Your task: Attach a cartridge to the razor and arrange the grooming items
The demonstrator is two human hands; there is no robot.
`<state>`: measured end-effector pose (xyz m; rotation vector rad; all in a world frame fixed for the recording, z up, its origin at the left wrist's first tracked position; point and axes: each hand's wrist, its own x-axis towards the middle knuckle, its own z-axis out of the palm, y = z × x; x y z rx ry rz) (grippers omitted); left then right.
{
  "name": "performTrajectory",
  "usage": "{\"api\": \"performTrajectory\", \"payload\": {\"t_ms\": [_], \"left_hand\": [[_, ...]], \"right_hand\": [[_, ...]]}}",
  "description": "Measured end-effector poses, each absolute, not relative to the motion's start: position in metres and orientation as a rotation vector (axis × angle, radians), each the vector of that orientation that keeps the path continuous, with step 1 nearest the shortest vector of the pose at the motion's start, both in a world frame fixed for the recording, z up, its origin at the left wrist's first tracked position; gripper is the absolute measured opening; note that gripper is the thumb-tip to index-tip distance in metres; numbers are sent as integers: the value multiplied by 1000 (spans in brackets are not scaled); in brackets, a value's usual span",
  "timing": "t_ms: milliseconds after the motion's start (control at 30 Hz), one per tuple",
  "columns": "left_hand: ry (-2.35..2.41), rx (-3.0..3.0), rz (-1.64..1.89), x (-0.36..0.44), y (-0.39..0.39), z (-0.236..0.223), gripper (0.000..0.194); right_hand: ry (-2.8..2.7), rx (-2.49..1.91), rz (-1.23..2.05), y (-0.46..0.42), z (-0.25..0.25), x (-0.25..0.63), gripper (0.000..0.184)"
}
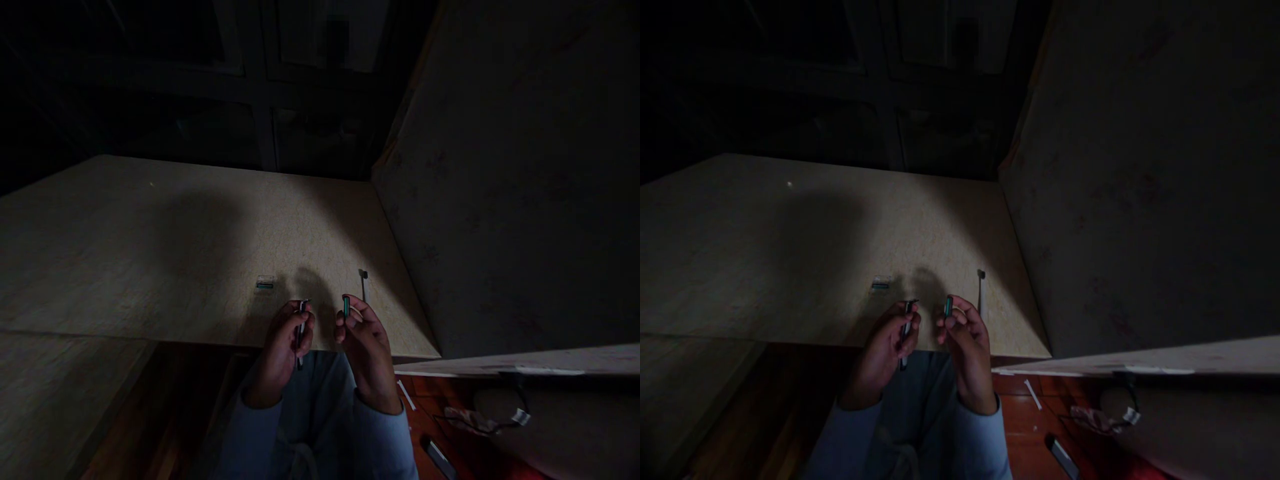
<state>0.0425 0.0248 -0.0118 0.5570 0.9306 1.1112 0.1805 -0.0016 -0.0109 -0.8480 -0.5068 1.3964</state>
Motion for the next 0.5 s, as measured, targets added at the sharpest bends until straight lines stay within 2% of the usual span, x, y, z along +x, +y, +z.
{"api": "performTrajectory", "payload": {"t_ms": [267, 500], "left_hand": [[889, 575, 1097, 34, 17, -4, 33], [921, 610, 1111, 28, 13, -5, 46]], "right_hand": [[-622, -1055, 1292, 0, -17, 171, 29], [-972, -1156, 1184, -8, -12, 169, 22]]}}
